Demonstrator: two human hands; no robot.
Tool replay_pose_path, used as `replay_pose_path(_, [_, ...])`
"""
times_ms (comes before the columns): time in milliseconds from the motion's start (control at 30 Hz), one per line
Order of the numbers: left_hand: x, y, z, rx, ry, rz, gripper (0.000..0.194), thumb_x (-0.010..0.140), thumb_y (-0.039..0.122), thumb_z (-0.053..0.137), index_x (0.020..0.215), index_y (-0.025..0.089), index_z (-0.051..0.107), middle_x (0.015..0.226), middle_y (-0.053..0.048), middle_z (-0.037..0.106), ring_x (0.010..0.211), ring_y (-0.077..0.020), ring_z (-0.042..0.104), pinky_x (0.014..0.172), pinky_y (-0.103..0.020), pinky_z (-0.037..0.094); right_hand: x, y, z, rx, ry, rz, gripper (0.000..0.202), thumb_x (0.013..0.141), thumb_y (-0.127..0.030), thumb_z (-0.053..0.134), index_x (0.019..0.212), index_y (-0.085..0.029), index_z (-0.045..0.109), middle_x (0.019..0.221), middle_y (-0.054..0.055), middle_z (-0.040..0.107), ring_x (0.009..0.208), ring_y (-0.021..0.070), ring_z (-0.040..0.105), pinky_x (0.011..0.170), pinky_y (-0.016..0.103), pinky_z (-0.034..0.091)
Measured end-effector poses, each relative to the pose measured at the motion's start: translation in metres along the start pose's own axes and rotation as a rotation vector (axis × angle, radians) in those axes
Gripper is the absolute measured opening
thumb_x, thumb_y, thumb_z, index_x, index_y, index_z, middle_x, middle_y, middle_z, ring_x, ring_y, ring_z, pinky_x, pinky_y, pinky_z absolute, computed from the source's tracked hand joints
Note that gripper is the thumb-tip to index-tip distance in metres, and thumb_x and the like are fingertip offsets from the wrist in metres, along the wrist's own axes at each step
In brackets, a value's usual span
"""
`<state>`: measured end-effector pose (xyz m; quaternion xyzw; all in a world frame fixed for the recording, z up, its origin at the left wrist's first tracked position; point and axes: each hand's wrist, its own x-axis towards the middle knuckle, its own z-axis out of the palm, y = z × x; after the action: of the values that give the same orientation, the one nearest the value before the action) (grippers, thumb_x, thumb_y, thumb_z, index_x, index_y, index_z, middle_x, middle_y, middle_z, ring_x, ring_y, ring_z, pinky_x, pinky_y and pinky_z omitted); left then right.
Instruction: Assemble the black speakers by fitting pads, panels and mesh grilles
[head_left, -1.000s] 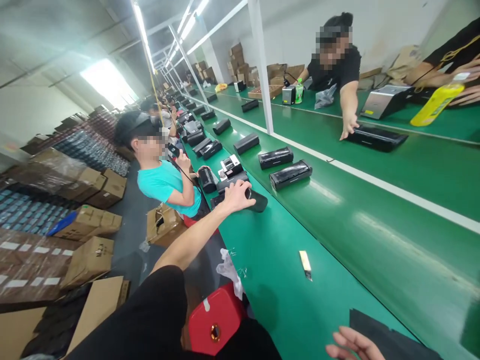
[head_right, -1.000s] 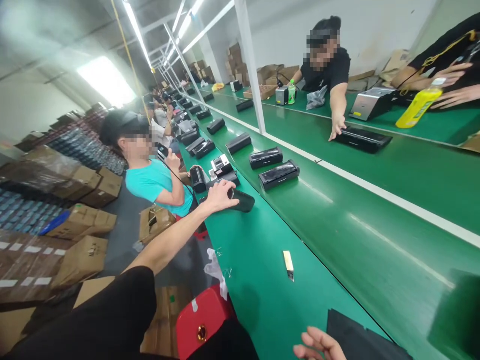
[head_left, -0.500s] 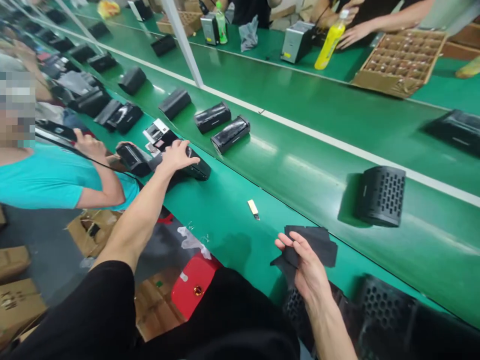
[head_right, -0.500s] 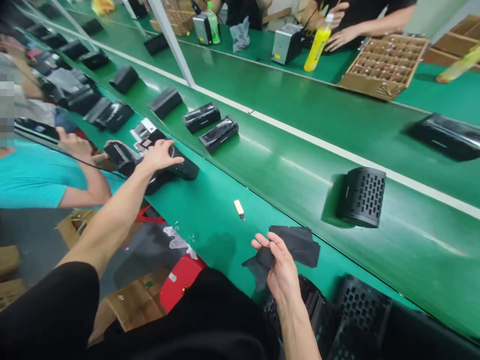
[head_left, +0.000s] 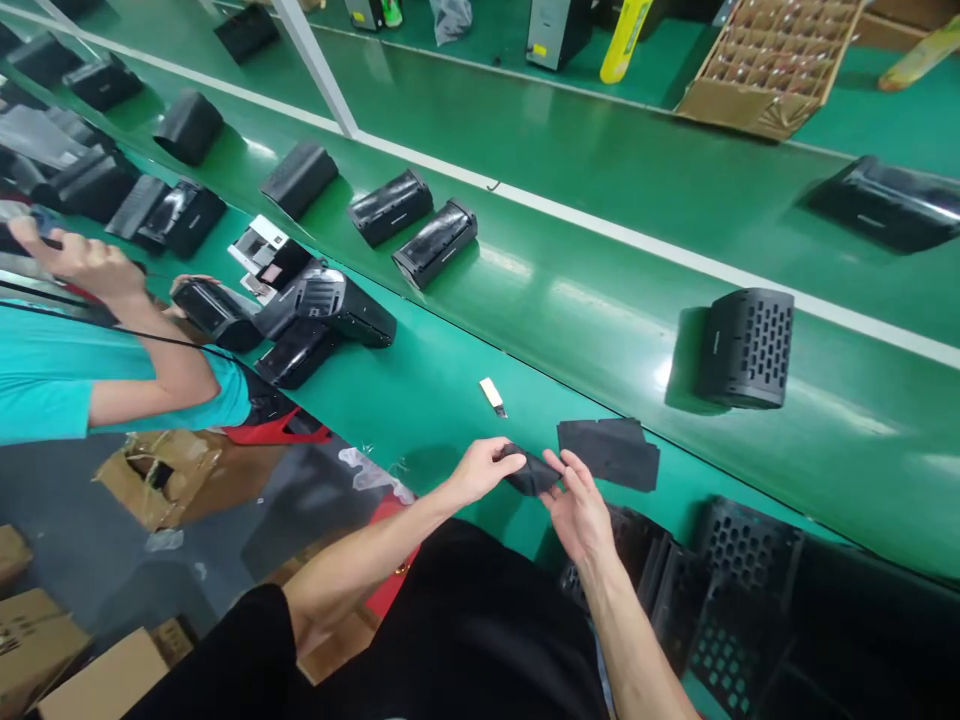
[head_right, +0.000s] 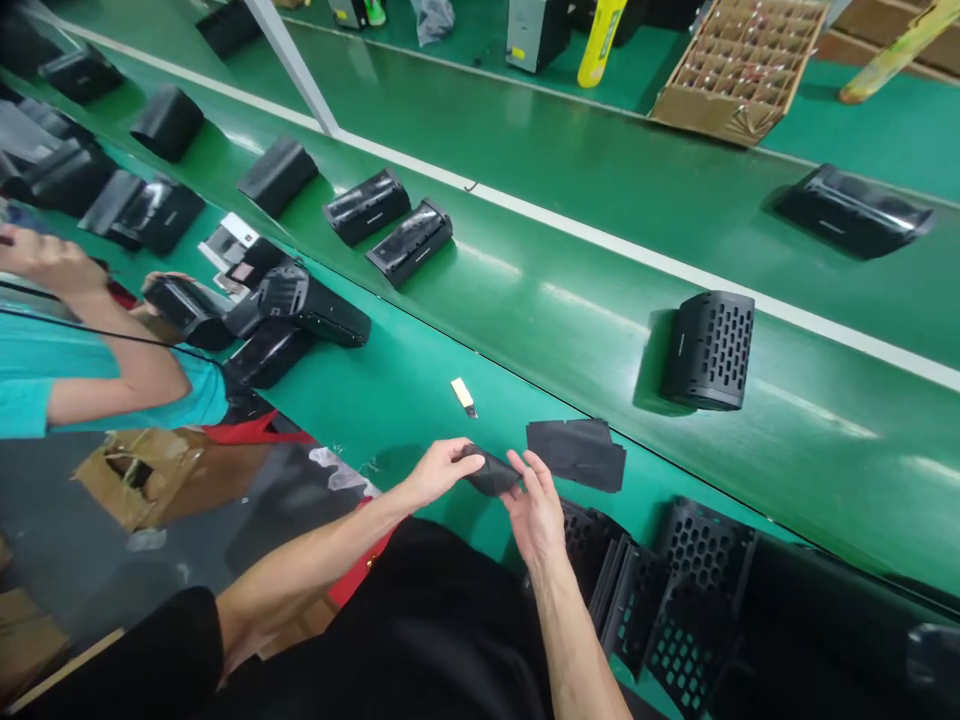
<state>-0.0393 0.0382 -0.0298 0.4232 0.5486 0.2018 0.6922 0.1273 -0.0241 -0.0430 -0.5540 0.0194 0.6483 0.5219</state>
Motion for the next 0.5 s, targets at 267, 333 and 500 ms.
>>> replay_pose_path(267, [-0.016, 0.002, -0.044, 0.231, -0.025, 0.016, 0.041, 0.088, 0.057, 0.065, 0.086, 0.017, 0.065, 0.07, 0.003, 0.057, 0.063, -0.0126, 0.047, 0.06, -0.025, 0.034, -0.043, 0.0, -0.053, -0.741, 0.149, -0.267, 0.036, 0.077, -0.059, 0.082, 0.087, -0.026, 0.073, 0.093, 0.006, 0.073, 0.089, 0.0276, 0.067, 0.088, 0.043, 0.055])
replay_pose_path(333, [-0.016, -0.003, -0.051, 0.27, 0.025, 0.015, 0.04, 0.088, 0.057, 0.063, 0.082, 0.017, 0.062, 0.067, 0.004, 0.054, 0.062, -0.0123, 0.045, 0.059, -0.025, 0.033, -0.048, -0.021, -0.078, -1.02, 0.276, -0.425, 0.031, 0.085, -0.055, 0.071, 0.082, -0.025, 0.071, 0.088, 0.006, 0.069, 0.085, 0.0273, 0.064, 0.086, 0.044, 0.053])
replay_pose_path(500, [-0.008, -0.006, -0.05, 0.33, 0.003, 0.06, 0.04, 0.087, 0.057, 0.062, 0.078, 0.018, 0.059, 0.066, 0.004, 0.054, 0.064, -0.0135, 0.048, 0.06, -0.025, 0.036, -0.019, -0.07, -0.092, -1.924, 0.097, -0.42, 0.02, 0.094, -0.035, 0.065, 0.11, -0.026, 0.072, 0.117, 0.011, 0.071, 0.115, 0.0322, 0.062, 0.094, 0.043, 0.048])
